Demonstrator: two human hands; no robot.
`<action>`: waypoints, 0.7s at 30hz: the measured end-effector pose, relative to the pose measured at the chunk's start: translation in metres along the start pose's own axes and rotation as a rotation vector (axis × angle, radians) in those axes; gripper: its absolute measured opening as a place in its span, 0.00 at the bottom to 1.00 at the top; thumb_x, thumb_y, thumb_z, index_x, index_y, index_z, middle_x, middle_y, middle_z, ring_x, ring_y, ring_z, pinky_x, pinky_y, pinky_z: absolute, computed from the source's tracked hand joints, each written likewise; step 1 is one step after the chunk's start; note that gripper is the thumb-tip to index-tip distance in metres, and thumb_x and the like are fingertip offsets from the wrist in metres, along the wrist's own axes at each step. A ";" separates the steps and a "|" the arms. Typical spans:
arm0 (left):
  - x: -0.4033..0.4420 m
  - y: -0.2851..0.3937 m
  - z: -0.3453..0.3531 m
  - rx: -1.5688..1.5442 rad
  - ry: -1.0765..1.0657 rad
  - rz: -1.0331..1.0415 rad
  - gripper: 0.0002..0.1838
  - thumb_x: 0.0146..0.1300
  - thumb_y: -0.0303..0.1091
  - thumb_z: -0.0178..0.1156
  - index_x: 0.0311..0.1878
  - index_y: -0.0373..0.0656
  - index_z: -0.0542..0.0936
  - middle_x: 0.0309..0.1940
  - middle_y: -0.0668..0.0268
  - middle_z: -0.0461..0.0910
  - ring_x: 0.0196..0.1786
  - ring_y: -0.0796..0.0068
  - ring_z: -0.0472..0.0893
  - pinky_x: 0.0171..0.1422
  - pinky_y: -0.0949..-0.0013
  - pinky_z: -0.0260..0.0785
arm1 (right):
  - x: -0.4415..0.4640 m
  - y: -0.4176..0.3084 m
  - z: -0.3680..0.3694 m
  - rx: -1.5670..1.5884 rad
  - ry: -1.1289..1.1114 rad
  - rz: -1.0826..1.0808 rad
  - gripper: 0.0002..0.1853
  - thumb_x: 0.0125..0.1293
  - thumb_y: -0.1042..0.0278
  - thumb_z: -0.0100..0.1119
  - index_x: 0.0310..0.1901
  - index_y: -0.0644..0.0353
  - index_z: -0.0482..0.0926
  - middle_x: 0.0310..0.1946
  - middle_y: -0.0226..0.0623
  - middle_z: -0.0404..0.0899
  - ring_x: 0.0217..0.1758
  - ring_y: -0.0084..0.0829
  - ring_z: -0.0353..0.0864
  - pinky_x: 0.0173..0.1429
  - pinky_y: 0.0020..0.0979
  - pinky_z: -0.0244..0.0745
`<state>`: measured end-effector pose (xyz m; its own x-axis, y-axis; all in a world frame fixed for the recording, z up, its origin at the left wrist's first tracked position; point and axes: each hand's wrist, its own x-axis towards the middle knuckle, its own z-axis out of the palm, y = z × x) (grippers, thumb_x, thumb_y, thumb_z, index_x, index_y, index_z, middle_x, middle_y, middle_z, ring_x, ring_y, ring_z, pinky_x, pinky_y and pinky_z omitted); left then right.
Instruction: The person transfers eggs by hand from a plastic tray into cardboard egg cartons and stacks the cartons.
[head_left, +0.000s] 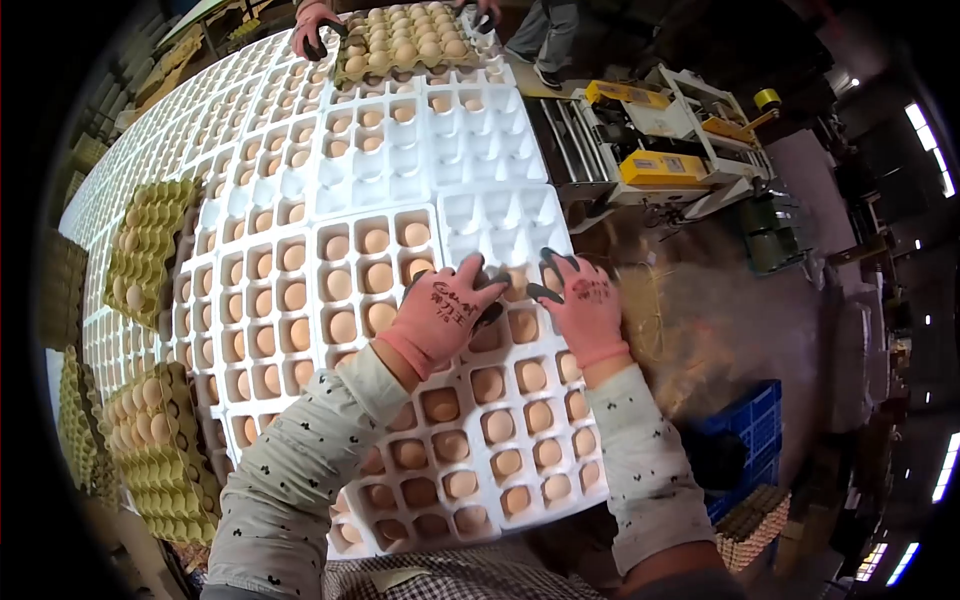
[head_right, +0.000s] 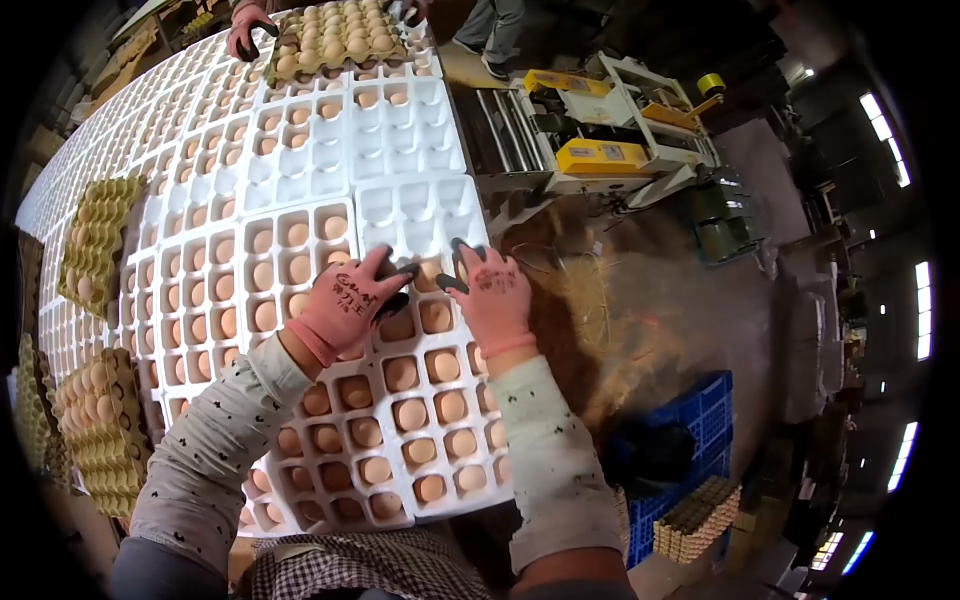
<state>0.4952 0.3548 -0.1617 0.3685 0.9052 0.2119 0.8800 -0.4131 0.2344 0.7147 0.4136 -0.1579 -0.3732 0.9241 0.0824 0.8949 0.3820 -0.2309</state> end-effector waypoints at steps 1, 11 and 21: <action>0.007 -0.005 0.003 -0.010 -0.105 -0.015 0.26 0.55 0.43 0.67 0.59 0.56 0.77 0.52 0.59 0.75 0.45 0.59 0.82 0.45 0.59 0.74 | -0.005 0.002 0.007 0.048 -0.002 0.047 0.29 0.56 0.61 0.69 0.60 0.56 0.75 0.55 0.39 0.77 0.59 0.45 0.72 0.64 0.41 0.67; 0.047 -0.006 0.036 -0.272 0.339 -0.189 0.29 0.54 0.33 0.65 0.62 0.47 0.73 0.54 0.55 0.73 0.57 0.50 0.71 0.61 0.52 0.63 | -0.039 0.002 0.057 0.010 0.352 0.214 0.32 0.63 0.58 0.60 0.65 0.65 0.66 0.65 0.52 0.66 0.66 0.55 0.62 0.73 0.54 0.50; -0.211 0.035 -0.100 -0.687 0.167 0.094 0.28 0.60 0.46 0.62 0.61 0.42 0.74 0.62 0.49 0.68 0.61 0.48 0.70 0.65 0.49 0.62 | -0.012 0.002 0.042 -0.170 0.343 -0.076 0.31 0.63 0.57 0.66 0.63 0.65 0.70 0.57 0.57 0.76 0.58 0.52 0.75 0.64 0.44 0.70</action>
<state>0.4179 0.1391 -0.1030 0.3343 0.8577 0.3906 0.4385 -0.5084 0.7411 0.7103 0.4030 -0.1995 -0.3624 0.8323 0.4195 0.9062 0.4198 -0.0500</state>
